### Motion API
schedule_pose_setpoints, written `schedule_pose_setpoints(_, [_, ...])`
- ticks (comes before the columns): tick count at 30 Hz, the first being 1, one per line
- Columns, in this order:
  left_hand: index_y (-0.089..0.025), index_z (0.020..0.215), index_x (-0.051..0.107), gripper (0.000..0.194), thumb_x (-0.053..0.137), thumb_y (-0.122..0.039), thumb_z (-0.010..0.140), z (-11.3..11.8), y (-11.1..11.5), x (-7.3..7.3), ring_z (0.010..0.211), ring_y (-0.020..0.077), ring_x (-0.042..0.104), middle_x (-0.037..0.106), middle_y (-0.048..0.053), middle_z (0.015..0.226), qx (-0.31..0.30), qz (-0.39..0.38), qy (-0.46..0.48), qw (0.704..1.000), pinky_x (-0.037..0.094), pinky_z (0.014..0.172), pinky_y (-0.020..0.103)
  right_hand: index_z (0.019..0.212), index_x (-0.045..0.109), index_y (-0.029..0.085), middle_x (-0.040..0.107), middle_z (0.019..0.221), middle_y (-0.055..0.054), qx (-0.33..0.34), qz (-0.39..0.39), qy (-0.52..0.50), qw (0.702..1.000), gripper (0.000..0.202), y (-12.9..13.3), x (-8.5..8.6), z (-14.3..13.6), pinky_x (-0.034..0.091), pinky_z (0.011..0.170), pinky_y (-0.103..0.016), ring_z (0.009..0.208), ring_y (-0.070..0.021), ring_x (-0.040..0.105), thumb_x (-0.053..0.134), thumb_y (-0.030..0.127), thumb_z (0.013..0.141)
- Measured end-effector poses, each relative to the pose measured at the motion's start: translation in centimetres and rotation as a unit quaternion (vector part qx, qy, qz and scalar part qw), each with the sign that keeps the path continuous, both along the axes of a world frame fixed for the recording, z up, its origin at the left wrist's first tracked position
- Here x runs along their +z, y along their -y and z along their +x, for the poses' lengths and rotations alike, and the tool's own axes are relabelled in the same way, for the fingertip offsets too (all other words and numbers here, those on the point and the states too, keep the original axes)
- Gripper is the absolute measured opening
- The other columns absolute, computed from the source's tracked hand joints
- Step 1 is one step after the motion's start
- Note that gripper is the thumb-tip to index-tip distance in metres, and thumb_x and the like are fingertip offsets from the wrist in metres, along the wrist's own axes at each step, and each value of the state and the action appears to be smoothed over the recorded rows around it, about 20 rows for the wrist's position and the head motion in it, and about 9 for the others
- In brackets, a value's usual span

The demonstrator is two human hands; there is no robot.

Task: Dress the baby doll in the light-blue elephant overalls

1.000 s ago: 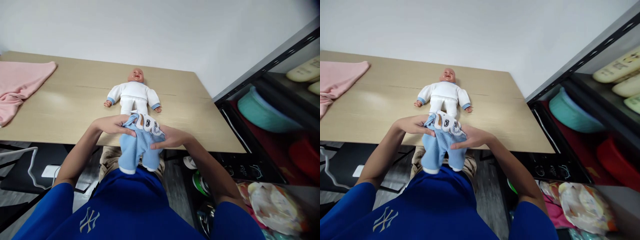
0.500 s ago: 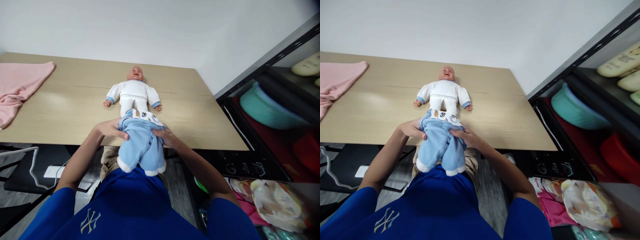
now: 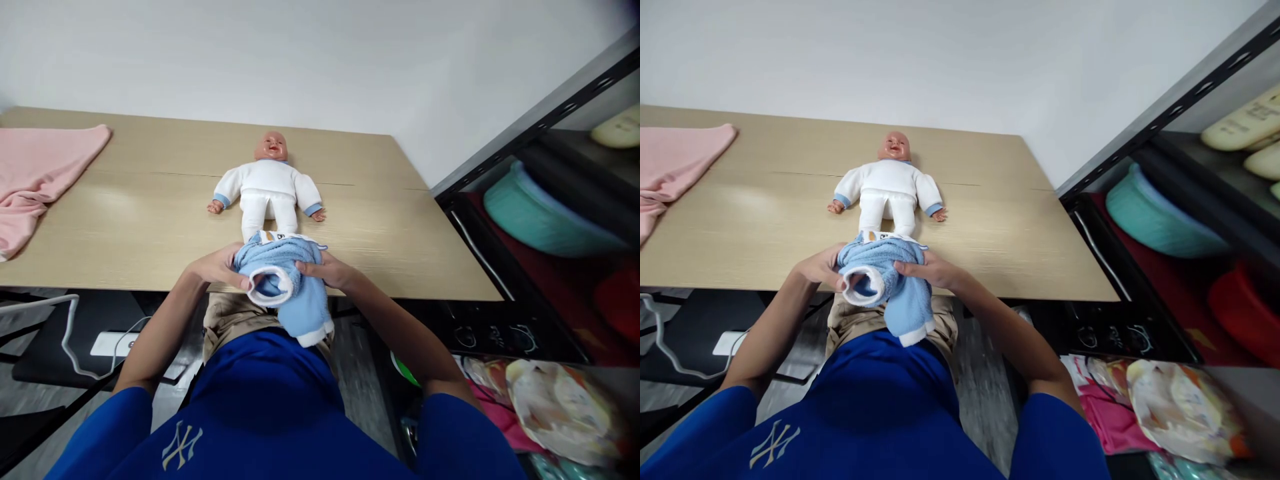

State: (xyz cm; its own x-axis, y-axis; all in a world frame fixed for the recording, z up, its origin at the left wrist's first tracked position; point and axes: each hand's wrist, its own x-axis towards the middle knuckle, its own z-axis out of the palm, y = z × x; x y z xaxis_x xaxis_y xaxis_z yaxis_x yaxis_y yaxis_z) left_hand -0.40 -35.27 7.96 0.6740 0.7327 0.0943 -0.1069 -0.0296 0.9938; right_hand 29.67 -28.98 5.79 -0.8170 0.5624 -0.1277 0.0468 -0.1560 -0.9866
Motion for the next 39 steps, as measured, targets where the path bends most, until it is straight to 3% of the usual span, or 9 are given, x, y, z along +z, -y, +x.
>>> schedule_pose_setpoints(3, [-0.018, 0.100, 0.083, 0.059, 0.103, -0.069, 0.078, 0.3, 0.2, -1.0, 0.082, 0.0220, 0.075, 0.080, 0.007, 0.088, 0.119, 0.023, 0.040, 0.992, 0.064, 0.082, 0.031, 0.126, 0.086, 0.025, 0.087, 0.129, -0.007, 0.003, -0.001, 0.029, 1.000, 0.069, -0.4, -0.4, -0.5, 0.065, 0.119, -0.051, 0.124, -0.0294, 0.080, 0.099, 0.075, 0.080])
schedule_pose_setpoints(8, [-0.019, 0.075, 0.073, 0.063, 0.086, -0.077, 0.095, 0.7, 1.3, -1.2, 0.074, 0.0212, 0.069, 0.072, 0.006, 0.074, 0.120, 0.024, 0.012, 0.992, 0.063, 0.085, 0.036, 0.129, 0.085, 0.023, 0.087, 0.130, -0.009, 0.010, 0.016, 0.013, 1.000, 0.073, -0.2, 0.5, -1.6, 0.059, 0.128, -0.051, 0.131, -0.0302, 0.079, 0.097, 0.078, 0.081])
schedule_pose_setpoints(11, [-0.020, 0.078, 0.074, 0.056, 0.088, -0.070, 0.097, 1.2, 2.6, -0.7, 0.080, 0.0224, 0.072, 0.076, 0.007, 0.080, 0.188, -0.015, -0.024, 0.982, 0.064, 0.086, 0.037, 0.128, 0.085, 0.023, 0.088, 0.127, -0.008, 0.060, 0.067, -0.007, 0.996, 0.075, 0.6, 2.1, -2.5, 0.059, 0.127, -0.049, 0.129, -0.0297, 0.080, 0.107, 0.067, 0.071])
schedule_pose_setpoints(14, [-0.020, 0.101, 0.080, 0.046, 0.092, -0.064, 0.094, 1.9, 4.2, 0.0, 0.094, 0.0257, 0.079, 0.085, 0.009, 0.100, 0.259, -0.044, -0.047, 0.964, 0.067, 0.092, 0.039, 0.123, 0.086, 0.024, 0.089, 0.124, -0.007, -0.012, 0.134, 0.019, 0.991, 0.047, 1.6, 3.4, -3.3, 0.062, 0.124, -0.051, 0.123, -0.0297, 0.081, 0.096, 0.055, 0.089])
schedule_pose_setpoints(17, [-0.020, 0.133, 0.077, 0.059, 0.097, -0.054, 0.089, 2.7, 5.4, 0.4, 0.118, 0.0295, 0.080, 0.086, 0.011, 0.132, 0.317, -0.015, -0.084, 0.945, 0.066, 0.106, 0.042, 0.116, 0.086, 0.023, 0.089, 0.123, -0.009, -0.127, 0.249, 0.054, 0.959, 0.025, 2.2, 3.6, -3.9, 0.061, 0.123, -0.053, 0.123, -0.0320, 0.082, 0.078, 0.040, 0.099])
schedule_pose_setpoints(22, [-0.020, 0.117, 0.068, 0.036, 0.080, -0.049, 0.098, 3.6, 6.3, -1.3, 0.102, 0.0298, 0.078, 0.083, 0.008, 0.110, 0.447, 0.029, -0.222, 0.866, 0.062, 0.094, 0.043, 0.132, 0.081, 0.021, 0.086, 0.139, -0.015, -0.125, 0.358, 0.141, 0.914, 0.035, 2.8, 2.8, -4.4, 0.061, 0.119, -0.053, 0.129, -0.0368, 0.081, 0.075, 0.031, 0.099])
schedule_pose_setpoints(32, [-0.026, 0.112, 0.054, 0.010, 0.052, -0.036, 0.113, 4.2, 5.6, -5.3, 0.100, 0.0364, 0.078, 0.075, 0.005, 0.084, 0.415, 0.126, -0.417, 0.798, 0.045, 0.119, 0.062, 0.150, 0.067, 0.017, 0.079, 0.146, -0.020, -0.059, 0.426, 0.279, 0.859, 0.050, 3.0, 2.2, -5.3, 0.061, 0.109, -0.051, 0.128, -0.0398, 0.078, 0.076, 0.028, 0.102])
schedule_pose_setpoints(36, [-0.023, 0.126, 0.055, 0.018, 0.053, -0.025, 0.108, 3.7, 5.2, -6.8, 0.124, 0.0363, 0.073, 0.077, 0.013, 0.118, 0.430, 0.161, -0.416, 0.785, 0.043, 0.124, 0.060, 0.153, 0.064, 0.016, 0.074, 0.151, -0.023, -0.057, 0.436, 0.263, 0.859, 0.055, 2.6, 1.3, -5.4, 0.060, 0.113, -0.057, 0.138, -0.0437, 0.073, 0.080, 0.037, 0.104])
schedule_pose_setpoints(39, [-0.023, 0.132, 0.053, 0.028, 0.058, -0.025, 0.105, 3.3, 5.1, -7.8, 0.134, 0.0370, 0.067, 0.072, 0.014, 0.128, 0.451, 0.150, -0.364, 0.801, 0.046, 0.122, 0.057, 0.154, 0.064, 0.016, 0.074, 0.153, -0.024, -0.046, 0.422, 0.241, 0.873, 0.059, 1.9, 0.7, -5.3, 0.059, 0.117, -0.058, 0.141, -0.0437, 0.072, 0.083, 0.035, 0.102])
